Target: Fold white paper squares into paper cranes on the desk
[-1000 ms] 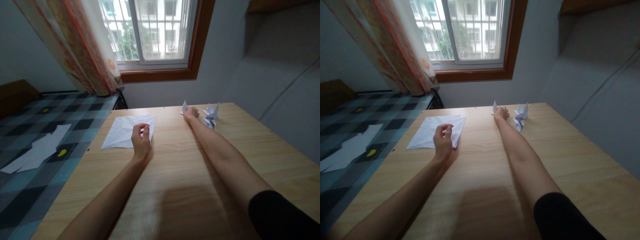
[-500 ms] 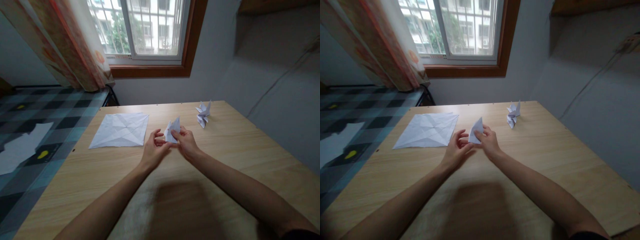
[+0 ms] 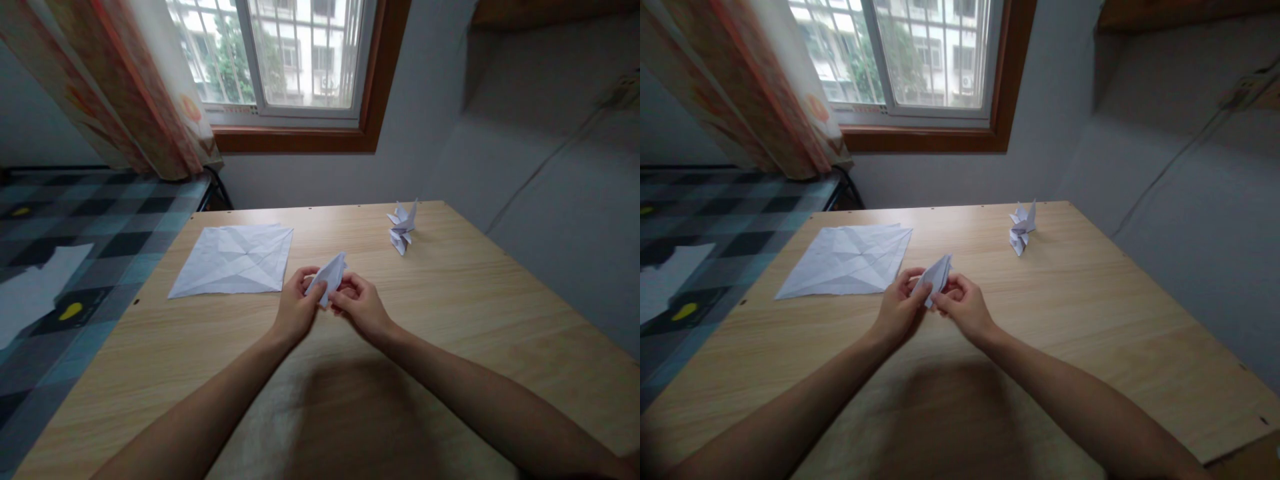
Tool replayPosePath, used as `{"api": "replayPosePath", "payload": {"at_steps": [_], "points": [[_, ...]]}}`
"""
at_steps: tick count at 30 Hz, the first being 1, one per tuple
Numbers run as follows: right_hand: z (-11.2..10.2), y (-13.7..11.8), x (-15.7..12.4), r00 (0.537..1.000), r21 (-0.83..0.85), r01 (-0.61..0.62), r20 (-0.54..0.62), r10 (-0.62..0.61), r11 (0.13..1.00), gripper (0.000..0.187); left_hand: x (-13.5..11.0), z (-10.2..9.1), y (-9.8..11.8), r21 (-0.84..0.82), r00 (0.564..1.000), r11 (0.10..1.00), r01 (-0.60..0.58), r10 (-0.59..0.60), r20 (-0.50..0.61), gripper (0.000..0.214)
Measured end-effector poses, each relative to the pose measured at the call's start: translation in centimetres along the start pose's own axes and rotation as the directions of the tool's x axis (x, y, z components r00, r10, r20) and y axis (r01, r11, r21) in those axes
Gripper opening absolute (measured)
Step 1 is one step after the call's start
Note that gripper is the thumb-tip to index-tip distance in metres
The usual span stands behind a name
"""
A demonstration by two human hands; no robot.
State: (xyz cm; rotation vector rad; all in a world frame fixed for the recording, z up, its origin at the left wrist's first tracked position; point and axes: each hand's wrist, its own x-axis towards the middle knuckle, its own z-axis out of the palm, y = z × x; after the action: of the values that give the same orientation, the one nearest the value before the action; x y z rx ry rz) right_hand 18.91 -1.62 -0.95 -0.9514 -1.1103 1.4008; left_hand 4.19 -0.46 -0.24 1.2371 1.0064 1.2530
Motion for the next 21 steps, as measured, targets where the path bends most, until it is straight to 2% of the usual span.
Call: {"api": "replayPosePath", "payload": {"at_steps": [2, 5, 7, 9, 10, 12, 14, 16, 19, 21], "points": [[0.3, -0.1, -0.2, 0.999, -0.006, 0.033, -0.027, -0.033, 0.999, 0.027, -0.3, 0.2, -0.2, 0.126, 0.997, 0.989, -0.073, 0.074, -0.003, 0.028], [0.3, -0.2, -0.1, 0.993, -0.022, 0.056, -0.1, -0.058, 0.998, 0.023, -1.0, 0.3, -0.2, 0.301, 0.978, 0.935, -0.187, 0.205, -0.029, 0.044], [0.1, -0.3, 0.0, 0.986, -0.054, 0.057, -0.151, -0.065, 0.997, 0.022, -1.5, 0.3, 0.0, 0.456, 0.926, 0.832, -0.317, 0.376, -0.044, 0.045], [-0.2, -0.5, 0.0, 0.974, -0.071, 0.057, -0.213, -0.071, 0.996, 0.023, -1.9, 0.2, 0.4, 0.602, 0.849, 0.67, -0.435, 0.527, 0.028, 0.03], [-0.2, -0.5, -0.1, 0.969, -0.068, 0.06, -0.235, -0.074, 0.996, 0.023, -2.1, 0.2, 0.6, 0.645, 0.824, 0.599, -0.475, 0.559, 0.088, 0.022], [-0.2, -0.6, -0.3, 0.967, -0.047, 0.078, -0.241, -0.087, 0.996, 0.022, -2.3, 0.2, 0.8, 0.681, 0.817, 0.52, -0.515, 0.54, 0.204, 0.019], [-0.2, -0.7, -0.6, 0.974, -0.025, 0.104, -0.201, -0.106, 0.994, 0.02, -2.3, 0.3, 0.9, 0.679, 0.83, 0.517, -0.521, 0.493, 0.261, 0.023], [-0.1, -0.5, -0.8, 0.982, -0.019, 0.117, -0.145, -0.119, 0.993, 0.019, -2.3, 0.4, 0.8, 0.647, 0.843, 0.564, -0.514, 0.47, 0.26, 0.021], [-0.2, -0.1, -0.8, 0.989, -0.007, 0.129, -0.075, -0.129, 0.992, 0.023, -2.0, 0.3, 0.7, 0.571, 0.879, 0.675, -0.467, 0.428, 0.212, 0.016], [-0.3, 0.2, -0.6, 0.988, 0.033, 0.151, -0.043, -0.149, 0.988, 0.031, -1.8, 0.3, 0.6, 0.484, 0.915, 0.778, -0.402, 0.356, 0.188, 0.015]]}}
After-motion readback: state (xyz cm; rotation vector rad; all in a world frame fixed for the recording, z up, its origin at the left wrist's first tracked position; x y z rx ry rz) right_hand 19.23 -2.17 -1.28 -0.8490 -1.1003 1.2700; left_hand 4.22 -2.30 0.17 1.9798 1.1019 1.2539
